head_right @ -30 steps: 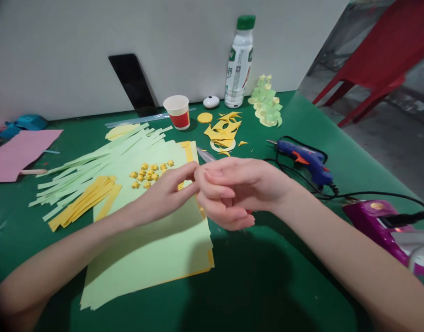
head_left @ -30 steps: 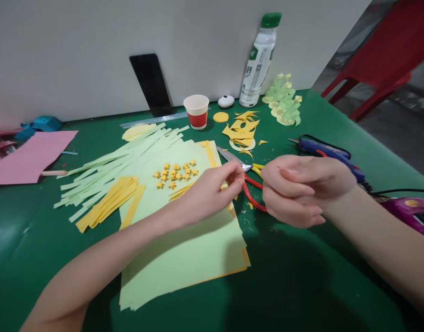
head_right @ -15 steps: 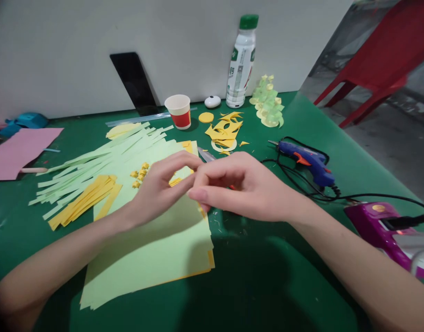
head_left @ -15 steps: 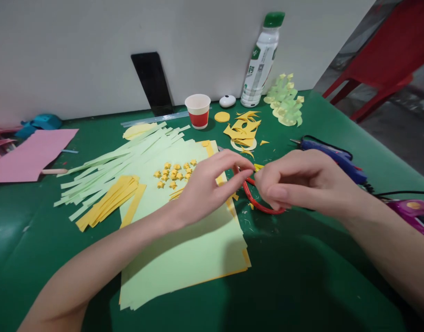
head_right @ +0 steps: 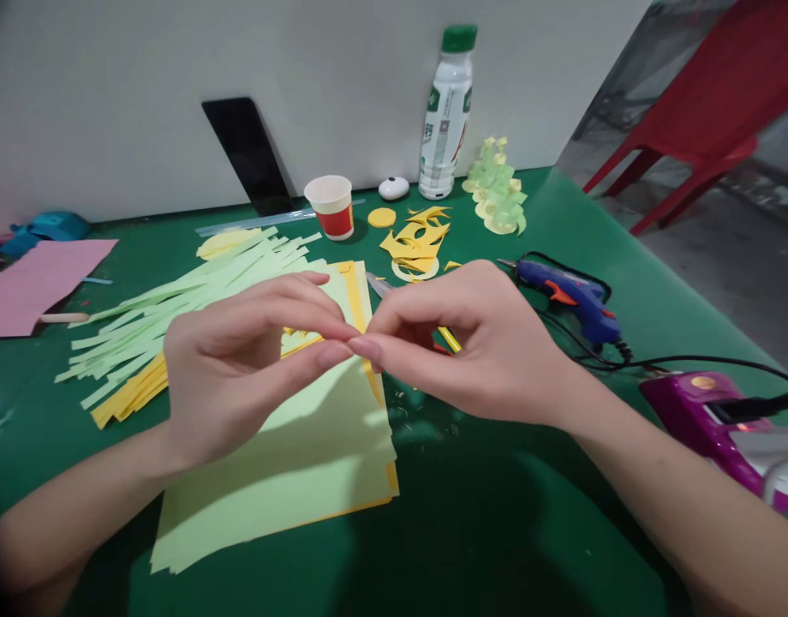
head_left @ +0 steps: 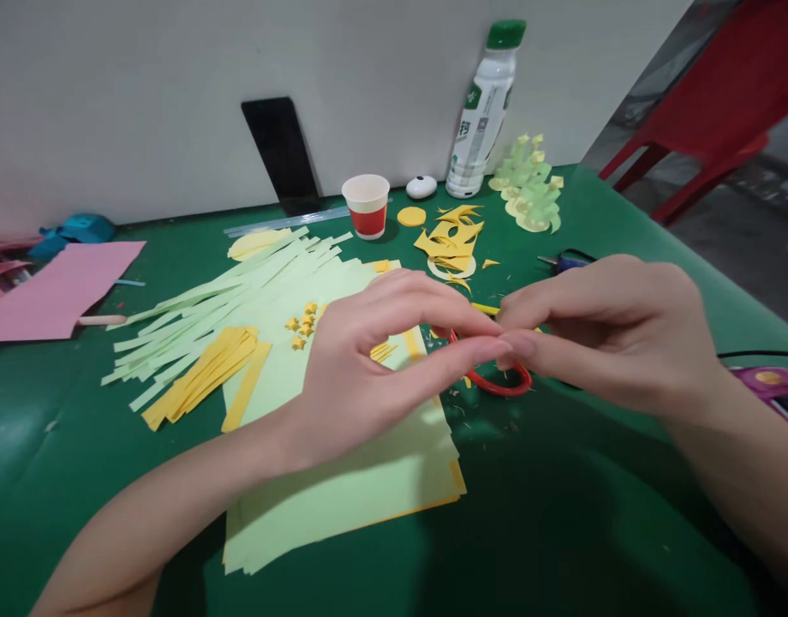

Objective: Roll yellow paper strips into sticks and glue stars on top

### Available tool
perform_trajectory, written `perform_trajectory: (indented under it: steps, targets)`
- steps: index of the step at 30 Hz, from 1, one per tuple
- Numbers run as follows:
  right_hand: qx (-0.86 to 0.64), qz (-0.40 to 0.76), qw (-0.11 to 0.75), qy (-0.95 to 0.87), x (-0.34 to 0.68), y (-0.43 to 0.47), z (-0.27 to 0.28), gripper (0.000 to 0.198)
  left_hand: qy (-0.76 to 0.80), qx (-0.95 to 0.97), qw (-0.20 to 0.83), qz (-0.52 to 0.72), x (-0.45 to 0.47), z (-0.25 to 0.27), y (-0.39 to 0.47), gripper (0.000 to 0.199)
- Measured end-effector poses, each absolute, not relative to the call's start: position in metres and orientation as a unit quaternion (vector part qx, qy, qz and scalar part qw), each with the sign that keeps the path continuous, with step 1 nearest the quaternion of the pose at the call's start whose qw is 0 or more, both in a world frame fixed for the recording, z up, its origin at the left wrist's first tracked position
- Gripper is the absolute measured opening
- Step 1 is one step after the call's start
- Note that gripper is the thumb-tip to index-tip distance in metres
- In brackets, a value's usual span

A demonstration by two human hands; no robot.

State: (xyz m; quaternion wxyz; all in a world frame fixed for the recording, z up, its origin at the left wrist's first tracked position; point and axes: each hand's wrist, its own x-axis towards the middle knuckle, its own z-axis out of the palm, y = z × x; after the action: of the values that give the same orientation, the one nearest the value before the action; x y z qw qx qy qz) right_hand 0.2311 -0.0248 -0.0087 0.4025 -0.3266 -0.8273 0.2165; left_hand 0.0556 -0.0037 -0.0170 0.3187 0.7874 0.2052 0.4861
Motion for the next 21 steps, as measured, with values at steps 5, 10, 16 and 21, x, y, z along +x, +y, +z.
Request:
perform_trajectory:
  steps: [5, 10, 16, 21]
  targets:
    - [-0.382, 0.165, 0.375, -0.828, 0.2266, -0.0263, -0.007, 0.031, 0.218, 0.802, 0.267, 0.488, 0.055, -0.0209, 0.0011, 0.012]
    - [-0.395, 0.201, 0.353, -0.824, 0.2257, -0.0215, -0.0079, 0.029, 0.212, 0.84, 0.247, 0.435, 0.0545, -0.0221, 0.0018, 0.015]
    - [-0.384, 0.343, 0.347, -0.783, 0.2275, -0.0189, -0.0103, 0.035, 0.226, 0.814, 0.377, 0.38, 0.0557, -0.023, 0.0019, 0.018]
    - [-0.384, 0.436, 0.343, -0.738, 0.2312, -0.0206, -0.0124, 0.033, 0.214, 0.78, 0.459, 0.368, 0.0555, -0.0265, 0.0015, 0.016]
